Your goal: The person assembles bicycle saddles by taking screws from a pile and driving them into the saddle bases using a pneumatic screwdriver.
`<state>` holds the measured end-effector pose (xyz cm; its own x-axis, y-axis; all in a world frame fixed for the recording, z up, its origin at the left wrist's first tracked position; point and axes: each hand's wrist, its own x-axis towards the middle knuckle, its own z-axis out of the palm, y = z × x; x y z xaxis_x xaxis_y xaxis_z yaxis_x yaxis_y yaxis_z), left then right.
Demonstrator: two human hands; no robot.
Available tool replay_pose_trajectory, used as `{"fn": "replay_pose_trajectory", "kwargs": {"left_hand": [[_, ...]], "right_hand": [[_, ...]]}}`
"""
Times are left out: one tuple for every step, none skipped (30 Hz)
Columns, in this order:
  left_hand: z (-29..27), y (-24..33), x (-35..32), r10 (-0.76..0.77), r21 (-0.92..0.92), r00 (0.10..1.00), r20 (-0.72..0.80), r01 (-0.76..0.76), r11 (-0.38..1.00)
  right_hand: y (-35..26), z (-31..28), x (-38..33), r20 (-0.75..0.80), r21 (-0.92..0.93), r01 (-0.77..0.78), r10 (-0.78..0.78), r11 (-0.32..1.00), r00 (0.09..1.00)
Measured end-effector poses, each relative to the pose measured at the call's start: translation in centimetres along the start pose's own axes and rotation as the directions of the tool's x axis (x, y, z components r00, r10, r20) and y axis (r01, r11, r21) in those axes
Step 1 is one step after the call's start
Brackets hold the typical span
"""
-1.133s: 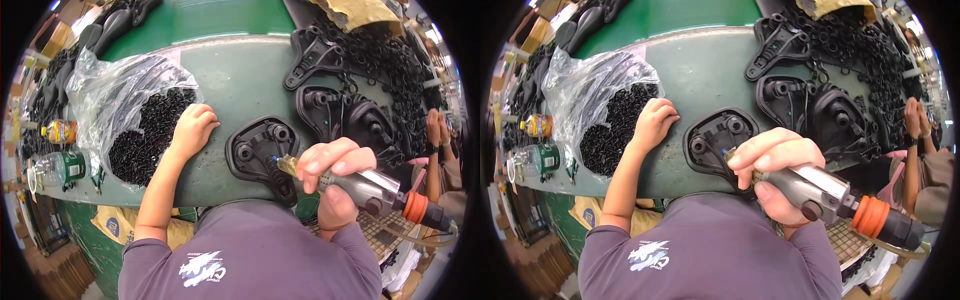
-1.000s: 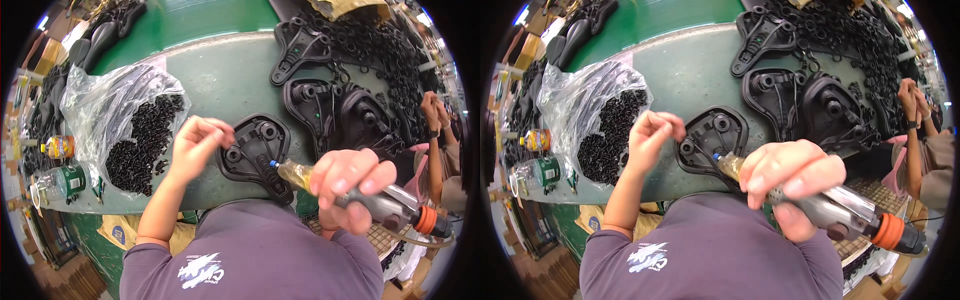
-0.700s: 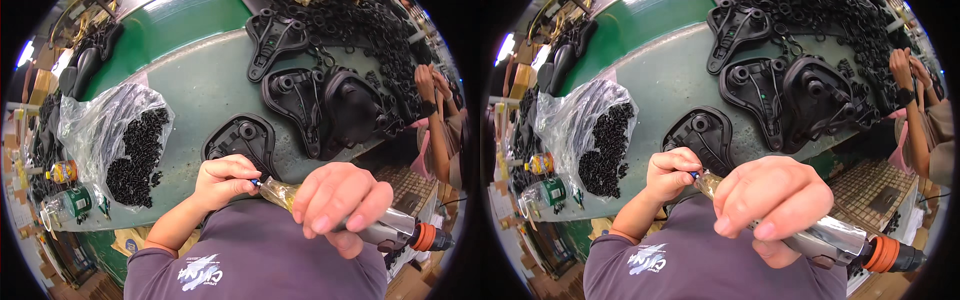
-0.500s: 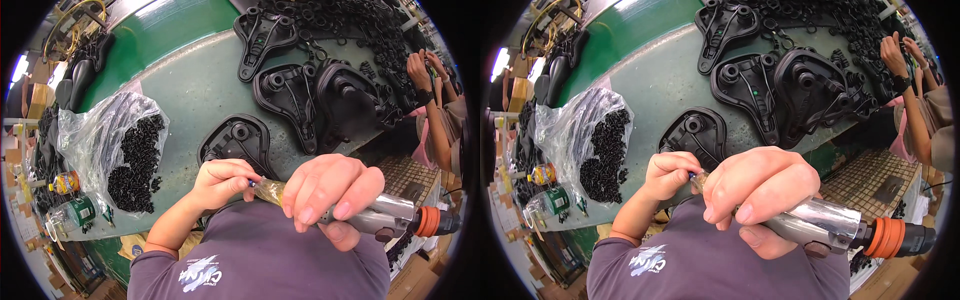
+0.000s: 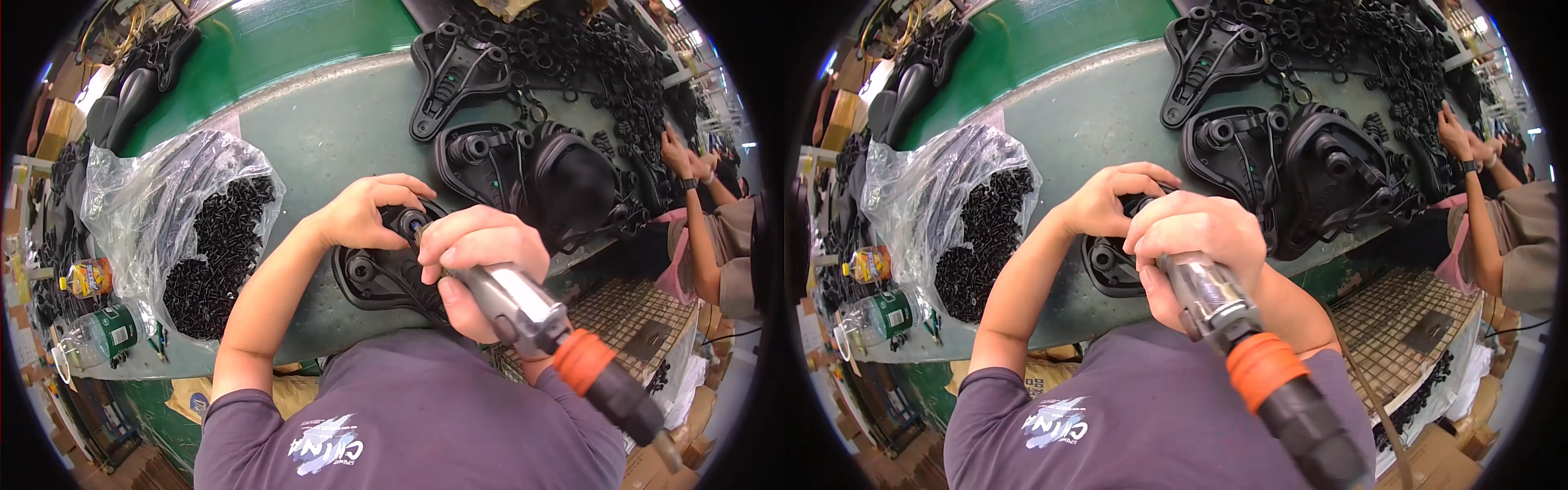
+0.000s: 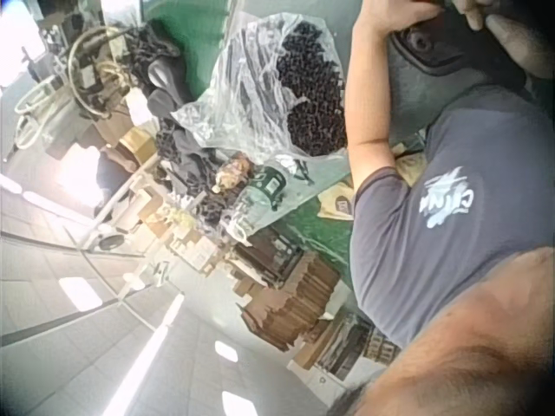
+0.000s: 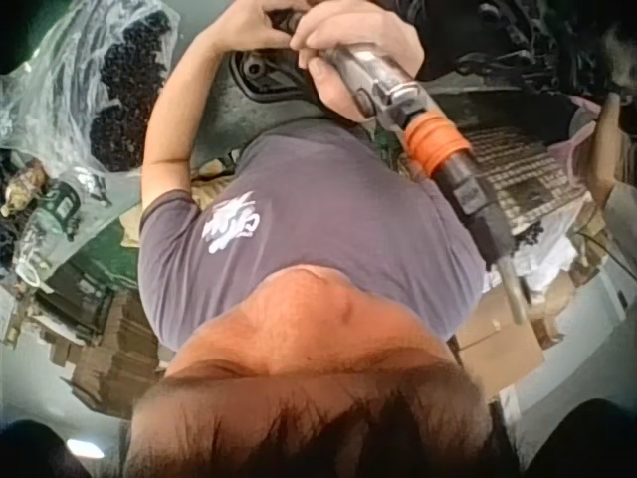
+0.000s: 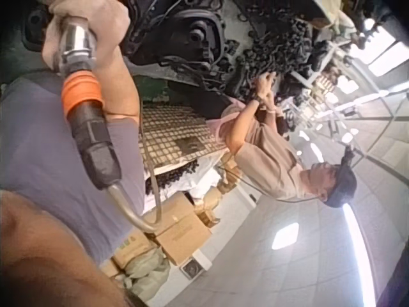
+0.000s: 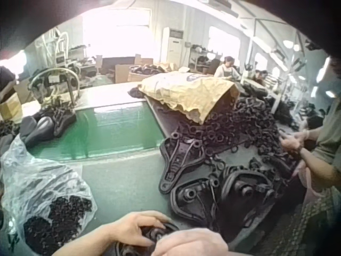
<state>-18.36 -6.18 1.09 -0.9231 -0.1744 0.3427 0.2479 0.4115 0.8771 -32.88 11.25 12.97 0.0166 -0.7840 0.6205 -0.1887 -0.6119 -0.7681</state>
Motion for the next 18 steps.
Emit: {"fn": "replay_pose_trajectory", "kwargs": {"left_hand": [[0.4,0.0,-0.4,-0.038,-0.027,0.999,-0.002,0.038,0.999],[0.9,-0.2,-0.7,-0.076,-0.054,0.997,-0.003,0.076,0.996],[1.1,-0.3,-0.7,-0.056,-0.053,0.998,-0.038,0.054,0.997],[1.4,-0.3,-0.8,-0.055,-0.054,0.996,-0.068,0.051,0.997],[1.6,-0.2,-1.0,-0.053,-0.054,0.994,-0.097,0.048,0.997],[1.6,0.2,-0.9,-0.069,-0.031,0.992,-0.106,0.066,0.997],[1.6,0.3,-0.9,-0.065,-0.03,0.993,-0.103,0.063,0.998],[1.6,0.4,-0.9,-0.1,-0.008,0.99,-0.095,0.1,0.995],[1.5,0.6,-0.9,-0.134,0.015,0.987,-0.09,0.136,0.991],[1.4,0.8,-0.9,-0.128,0.013,0.988,-0.09,0.13,0.991],[1.3,0.8,-1.0,-0.141,-0.007,0.986,-0.089,0.141,0.99],[1.3,0.9,-0.9,-0.153,-0.026,0.985,-0.084,0.152,0.988],[1.5,1.3,-0.9,-0.232,-0.019,0.97,-0.074,0.231,0.973],[1.6,1.9,-1.1,-0.18,0.046,0.978,-0.102,0.186,0.982],[1.7,2.3,-1.3,-0.122,0.108,0.985,-0.125,0.135,0.985],[1.7,2.3,-1.6,-0.223,0.044,0.967,-0.124,0.23,0.972],[1.1,2.5,-2.0,-0.176,0.084,0.974,-0.142,0.189,0.978],[0.1,2.9,-2.8,-0.132,0.123,0.978,-0.162,0.152,0.981]], "right_hand": [[1.1,0.5,-0.1,-0.017,-0.029,0.051,-0.051,0.998,0.999],[2.1,0.8,-0.1,-0.001,-0.052,0.081,-0.081,0.995,0.997],[2.5,0.9,0.2,0.019,-0.082,0.113,-0.112,0.99,0.994],[2.1,0.9,0.6,0.025,-0.027,0.077,-0.076,0.997,0.997],[2.4,0.9,0.8,0.034,-0.028,0.08,-0.079,0.996,0.996],[3.0,1.1,0.5,0.019,-0.028,0.072,-0.071,0.997,0.997],[3.4,1.2,0.4,0.002,-0.028,0.065,-0.065,0.998,0.998],[3.4,1.2,0.4,-0.013,-0.029,0.006,-0.007,1.0,1.0],[3.3,1.2,0.5,-0.027,-0.029,-0.051,0.05,0.998,0.998],[3.3,1.1,0.4,-0.034,-0.046,-0.121,0.119,0.992,0.992],[3.1,0.5,0.7,0.027,-0.057,-0.161,0.163,0.985,0.986],[3.1,0.3,1.3,0.028,-0.066,-0.128,0.13,0.99,0.991],[3.0,0.3,1.8,0.028,-0.075,-0.094,0.097,0.993,0.995],[2.8,0.6,1.3,0.002,0.1,-0.122,0.123,0.987,0.992],[1.7,0.7,1.1,-0.009,0.109,-0.134,0.136,0.985,0.991],[0.8,0.5,0.4,-0.048,0.102,-0.069,0.074,0.992,0.996],[-0.1,-0.3,0.0,-0.05,0.048,0.033,-0.03,0.998,0.998],[-2.2,-0.1,-0.9,-0.221,0.243,-0.003,0.059,0.97,0.973]]}}
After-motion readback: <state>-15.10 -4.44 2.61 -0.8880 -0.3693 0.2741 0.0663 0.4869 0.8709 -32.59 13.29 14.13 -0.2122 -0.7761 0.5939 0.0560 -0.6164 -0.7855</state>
